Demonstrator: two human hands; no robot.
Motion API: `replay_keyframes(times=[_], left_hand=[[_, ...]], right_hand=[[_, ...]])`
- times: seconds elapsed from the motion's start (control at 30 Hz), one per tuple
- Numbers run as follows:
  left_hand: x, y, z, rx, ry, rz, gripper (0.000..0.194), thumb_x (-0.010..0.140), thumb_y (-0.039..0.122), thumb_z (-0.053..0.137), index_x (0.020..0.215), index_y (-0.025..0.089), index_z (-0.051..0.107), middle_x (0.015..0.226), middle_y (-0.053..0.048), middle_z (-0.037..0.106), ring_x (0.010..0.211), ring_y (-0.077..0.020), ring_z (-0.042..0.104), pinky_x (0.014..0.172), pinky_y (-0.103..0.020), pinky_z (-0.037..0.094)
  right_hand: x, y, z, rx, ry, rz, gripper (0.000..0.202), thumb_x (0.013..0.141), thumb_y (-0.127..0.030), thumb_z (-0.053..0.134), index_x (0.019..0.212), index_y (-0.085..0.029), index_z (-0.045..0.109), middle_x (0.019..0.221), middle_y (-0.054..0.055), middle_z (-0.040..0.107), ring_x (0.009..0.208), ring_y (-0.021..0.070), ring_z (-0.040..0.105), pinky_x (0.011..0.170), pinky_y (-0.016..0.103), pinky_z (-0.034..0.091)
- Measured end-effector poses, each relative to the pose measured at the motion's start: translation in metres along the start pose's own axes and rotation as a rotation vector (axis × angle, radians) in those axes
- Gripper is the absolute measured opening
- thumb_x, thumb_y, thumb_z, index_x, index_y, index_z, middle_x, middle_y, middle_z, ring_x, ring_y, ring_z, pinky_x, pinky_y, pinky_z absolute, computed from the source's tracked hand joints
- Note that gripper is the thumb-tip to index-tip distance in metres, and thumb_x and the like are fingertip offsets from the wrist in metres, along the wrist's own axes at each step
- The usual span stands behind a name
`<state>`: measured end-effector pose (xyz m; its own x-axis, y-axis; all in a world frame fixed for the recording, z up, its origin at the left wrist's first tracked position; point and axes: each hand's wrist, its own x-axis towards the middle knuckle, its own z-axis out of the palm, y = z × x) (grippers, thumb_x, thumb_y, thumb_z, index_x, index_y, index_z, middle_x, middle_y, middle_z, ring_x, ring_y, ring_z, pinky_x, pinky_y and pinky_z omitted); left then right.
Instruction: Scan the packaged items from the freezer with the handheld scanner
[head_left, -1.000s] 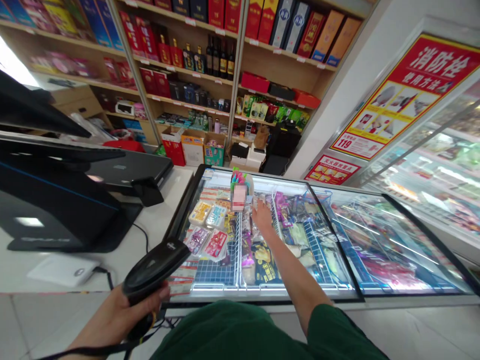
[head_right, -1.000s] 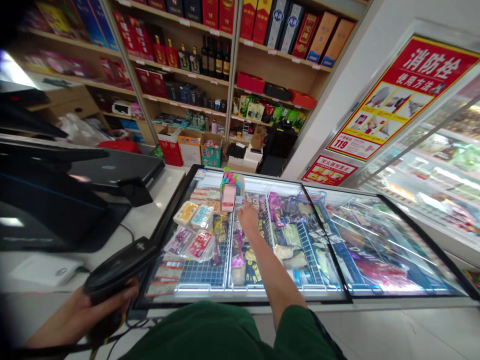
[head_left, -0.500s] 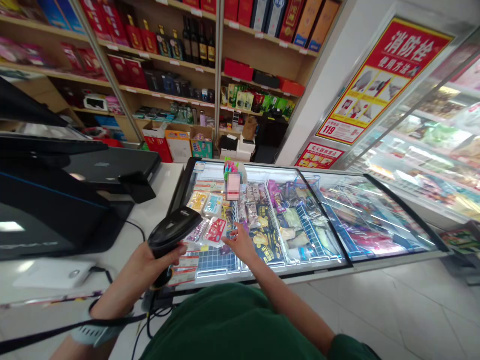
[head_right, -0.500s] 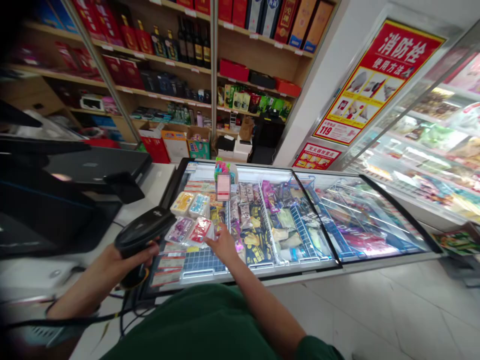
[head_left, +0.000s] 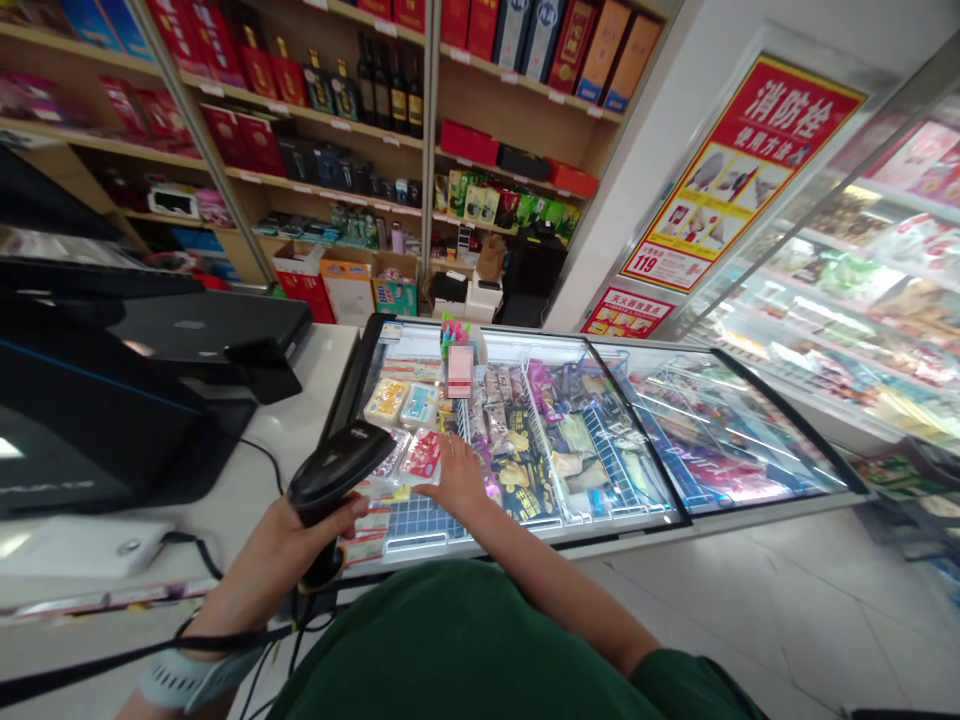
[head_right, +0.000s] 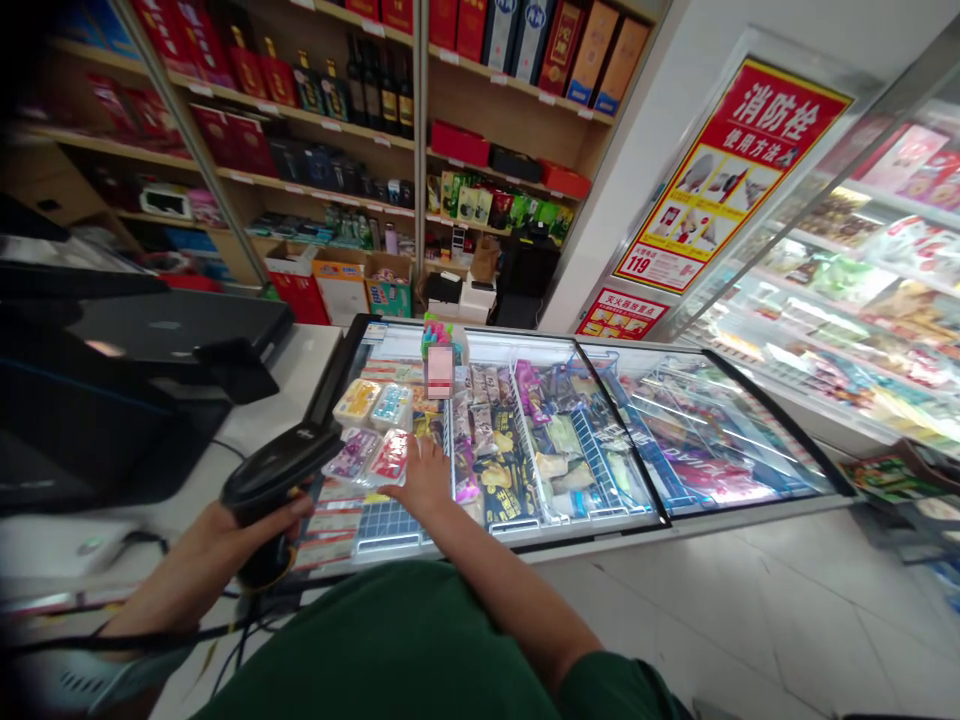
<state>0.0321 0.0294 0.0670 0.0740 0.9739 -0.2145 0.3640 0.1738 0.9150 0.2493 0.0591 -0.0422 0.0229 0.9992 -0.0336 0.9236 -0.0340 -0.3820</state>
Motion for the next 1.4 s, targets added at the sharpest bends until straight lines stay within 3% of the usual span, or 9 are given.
replay_keyframes(times=[0.23, 0.3, 0.53, 0.67, 0.83, 0.93, 1.1, 1.27, 1.4], left_hand=[[0.003, -0.004, -0.004, -0.014, -0.026, -0.026, 0.043, 0.065, 0.059, 0.071, 0.071, 0.017, 0.067, 0.062, -0.001, 0.064, 0.065, -0.0182, 0.060, 0.063, -0.028, 0.047], [0.007, -0.005, -0.005, -0.017, -0.066, -0.048, 0.044, 0.065, 0.057, 0.072, 0.080, 0.016, 0.068, 0.068, -0.002, 0.068, 0.067, -0.0189, 0.062, 0.062, -0.028, 0.047], [0.016, -0.001, 0.003, -0.039, -0.065, -0.034, 0.046, 0.064, 0.055, 0.074, 0.085, 0.015, 0.067, 0.063, 0.000, 0.065, 0.063, -0.0178, 0.062, 0.060, -0.028, 0.049], [0.021, -0.002, 0.007, -0.021, -0.086, 0.012, 0.044, 0.061, 0.054, 0.076, 0.078, 0.014, 0.067, 0.056, 0.000, 0.063, 0.057, -0.0176, 0.060, 0.059, -0.029, 0.049], [0.025, 0.000, 0.008, 0.044, -0.110, 0.037, 0.041, 0.060, 0.053, 0.075, 0.075, 0.015, 0.069, 0.057, -0.001, 0.065, 0.058, -0.0189, 0.061, 0.056, -0.027, 0.049], [0.025, 0.004, 0.008, 0.053, -0.127, 0.033, 0.042, 0.059, 0.055, 0.075, 0.076, 0.017, 0.069, 0.057, -0.001, 0.065, 0.057, -0.0192, 0.060, 0.052, -0.027, 0.047], [0.024, 0.012, 0.011, 0.051, -0.137, 0.074, 0.040, 0.060, 0.054, 0.075, 0.071, 0.017, 0.065, 0.064, -0.003, 0.068, 0.063, -0.0199, 0.063, 0.059, -0.028, 0.050], [0.039, 0.007, 0.011, 0.007, -0.235, 0.149, 0.043, 0.070, 0.047, 0.071, 0.096, 0.014, 0.065, 0.090, -0.006, 0.073, 0.086, -0.0236, 0.066, 0.076, -0.033, 0.053], [0.059, -0.002, 0.011, 0.023, -0.285, 0.191, 0.048, 0.075, 0.047, 0.067, 0.109, 0.013, 0.062, 0.096, -0.006, 0.072, 0.092, -0.0255, 0.066, 0.080, -0.036, 0.053]], right_hand=[[0.004, 0.019, -0.009, -0.078, -0.067, -0.118, 0.070, 0.080, -0.038, 0.072, 0.142, -0.034, 0.040, 0.143, 0.008, 0.044, 0.128, 0.0283, 0.044, 0.104, 0.046, 0.036], [0.000, 0.020, -0.013, -0.083, -0.051, -0.111, 0.070, 0.080, -0.037, 0.071, 0.143, -0.032, 0.039, 0.143, 0.010, 0.043, 0.127, 0.0294, 0.044, 0.104, 0.047, 0.035], [-0.006, -0.015, -0.010, -0.034, 0.133, 0.097, 0.091, 0.071, -0.067, 0.065, 0.139, -0.010, 0.040, 0.126, 0.022, 0.051, 0.113, 0.0360, 0.049, 0.097, 0.053, 0.038], [-0.001, -0.026, 0.000, -0.078, 0.142, 0.107, 0.086, 0.074, -0.064, 0.063, 0.137, -0.009, 0.042, 0.122, 0.023, 0.053, 0.109, 0.0365, 0.051, 0.094, 0.054, 0.038], [-0.002, -0.023, 0.005, -0.109, 0.114, 0.101, 0.083, 0.073, -0.055, 0.068, 0.138, -0.010, 0.042, 0.118, 0.021, 0.056, 0.105, 0.0359, 0.053, 0.092, 0.053, 0.040], [-0.003, -0.022, 0.005, -0.108, 0.130, 0.098, 0.080, 0.074, -0.058, 0.066, 0.137, -0.014, 0.045, 0.120, 0.021, 0.055, 0.107, 0.0363, 0.053, 0.092, 0.053, 0.040], [-0.003, -0.023, 0.004, -0.102, 0.142, 0.100, 0.075, 0.076, -0.058, 0.065, 0.134, -0.015, 0.046, 0.121, 0.020, 0.054, 0.107, 0.0355, 0.052, 0.092, 0.052, 0.040], [-0.005, -0.020, 0.004, -0.031, 0.164, 0.108, 0.063, 0.074, -0.046, 0.069, 0.127, -0.018, 0.051, 0.115, 0.016, 0.056, 0.106, 0.0331, 0.053, 0.091, 0.047, 0.040], [-0.008, -0.006, 0.003, 0.141, 0.213, 0.092, 0.052, 0.073, -0.036, 0.069, 0.120, -0.018, 0.055, 0.112, 0.013, 0.058, 0.104, 0.0303, 0.054, 0.091, 0.045, 0.042]])
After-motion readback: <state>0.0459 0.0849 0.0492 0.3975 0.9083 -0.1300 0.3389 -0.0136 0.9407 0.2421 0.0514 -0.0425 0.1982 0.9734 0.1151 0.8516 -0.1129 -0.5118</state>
